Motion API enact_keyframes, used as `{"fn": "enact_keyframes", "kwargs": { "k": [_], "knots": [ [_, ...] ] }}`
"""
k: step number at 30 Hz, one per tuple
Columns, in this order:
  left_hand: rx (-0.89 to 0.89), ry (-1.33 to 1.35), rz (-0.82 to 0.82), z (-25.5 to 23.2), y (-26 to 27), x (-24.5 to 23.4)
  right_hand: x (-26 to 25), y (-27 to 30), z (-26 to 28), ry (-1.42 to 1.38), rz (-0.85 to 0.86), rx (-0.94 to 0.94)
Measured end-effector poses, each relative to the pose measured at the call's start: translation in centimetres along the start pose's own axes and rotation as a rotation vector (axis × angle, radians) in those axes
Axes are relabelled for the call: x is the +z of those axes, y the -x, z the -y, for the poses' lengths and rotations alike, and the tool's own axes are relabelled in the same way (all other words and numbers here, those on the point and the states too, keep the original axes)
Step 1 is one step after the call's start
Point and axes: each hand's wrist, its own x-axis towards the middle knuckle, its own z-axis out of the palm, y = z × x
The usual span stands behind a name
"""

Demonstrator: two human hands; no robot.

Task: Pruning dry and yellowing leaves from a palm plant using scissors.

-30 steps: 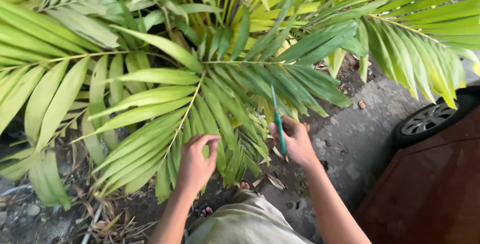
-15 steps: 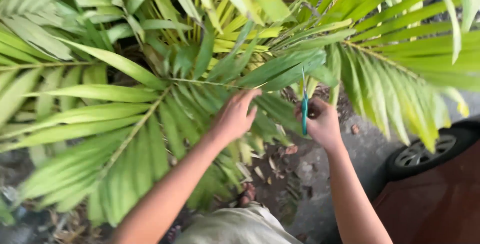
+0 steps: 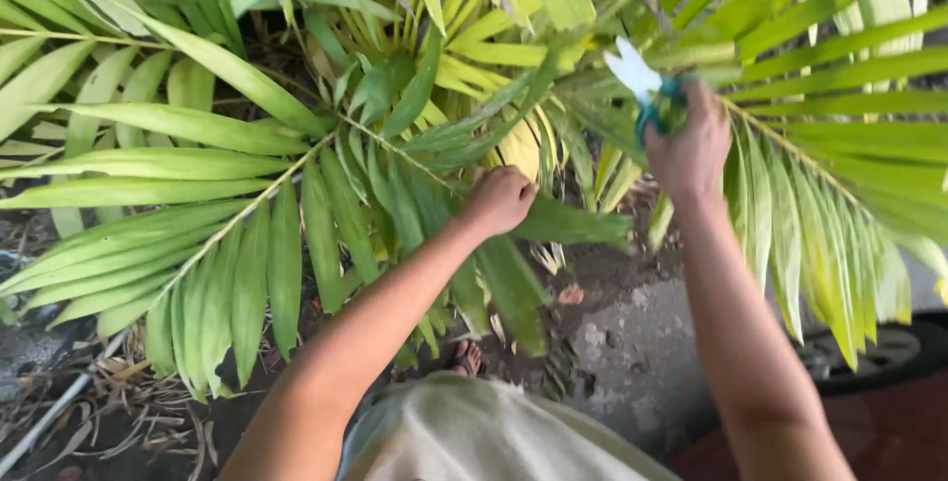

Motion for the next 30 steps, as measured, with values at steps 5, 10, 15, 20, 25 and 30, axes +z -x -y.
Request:
{"fn": "enact_keyframes", "kwargs": {
  "k": [5, 10, 15, 20, 25, 30],
  "knots": [
    [0.112, 0.013, -0.130, 2.3, 2.7, 3.0, 0.6, -3.2, -5.5, 0.143, -0.055, -0.134],
    [0.151, 0.001, -0.257, 1.9, 4.2, 5.1, 1.7, -2.2, -7.2, 0.155, 0.118, 0.002],
    [0.128, 0.017, -0.271, 0.4, 3.5, 6.2, 5.5, 0.2, -10.3, 0.103, 0.329, 0.190],
    [-0.139, 0.381, -0.195, -3.6, 3.1, 6.0, 2.5, 3.0, -3.5, -0.233, 0.559, 0.496],
    [-0.312, 0.762, -0.318, -6.2, 2.4, 7.7, 5.8, 10.1, -4.2, -0.773, 0.564, 0.559],
    [-0.542, 0.972, -0.493, -1.4, 3.6, 14.0, 2.3, 14.1, -1.1, -0.638, 0.625, 0.234]
  ]
}}
